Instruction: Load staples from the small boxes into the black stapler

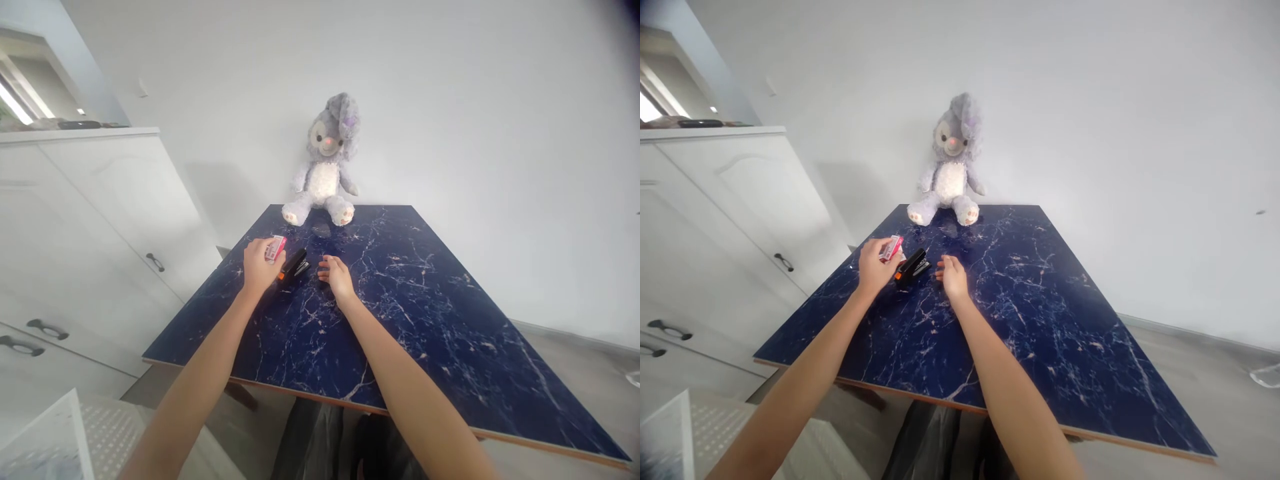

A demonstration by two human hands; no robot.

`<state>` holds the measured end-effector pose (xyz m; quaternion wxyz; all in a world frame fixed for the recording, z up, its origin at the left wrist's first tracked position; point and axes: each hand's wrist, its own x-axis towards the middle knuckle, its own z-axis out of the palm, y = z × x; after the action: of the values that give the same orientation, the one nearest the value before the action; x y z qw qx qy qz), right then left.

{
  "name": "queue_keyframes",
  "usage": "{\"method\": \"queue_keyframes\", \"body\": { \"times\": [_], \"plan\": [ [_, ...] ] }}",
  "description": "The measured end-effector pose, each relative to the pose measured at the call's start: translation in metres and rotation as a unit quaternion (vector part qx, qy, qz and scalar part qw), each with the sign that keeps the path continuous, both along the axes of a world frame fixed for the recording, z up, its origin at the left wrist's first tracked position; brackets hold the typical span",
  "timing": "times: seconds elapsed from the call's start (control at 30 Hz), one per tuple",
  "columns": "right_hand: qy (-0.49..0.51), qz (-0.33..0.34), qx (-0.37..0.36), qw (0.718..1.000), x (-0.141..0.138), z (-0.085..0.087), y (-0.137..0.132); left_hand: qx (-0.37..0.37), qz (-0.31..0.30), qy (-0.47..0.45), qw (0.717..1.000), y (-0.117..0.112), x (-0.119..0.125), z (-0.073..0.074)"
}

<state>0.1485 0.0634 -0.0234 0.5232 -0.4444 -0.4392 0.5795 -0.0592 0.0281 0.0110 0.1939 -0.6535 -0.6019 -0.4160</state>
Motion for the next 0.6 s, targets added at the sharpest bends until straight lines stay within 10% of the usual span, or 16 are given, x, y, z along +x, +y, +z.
{"method": "queue_keyframes", "body": {
  "times": [0.2,0.43,0.6],
  "plan": [
    [-0.011,-0.029,0.001,1.000,0.001,-0.001,0.001,-0.129,-0.114,0.172,0.970,-0.013,0.040,-0.004],
    [-0.070,0.015,0.005,0.997,0.004,0.000,-0.002,-0.161,-0.129,0.127,0.970,-0.011,0.027,-0.004],
    [-0.136,-0.010,0.048,0.989,0.015,0.004,-0.001,-0.123,0.121,-0.017,0.985,0.001,-0.028,-0.008]
  ]
}}
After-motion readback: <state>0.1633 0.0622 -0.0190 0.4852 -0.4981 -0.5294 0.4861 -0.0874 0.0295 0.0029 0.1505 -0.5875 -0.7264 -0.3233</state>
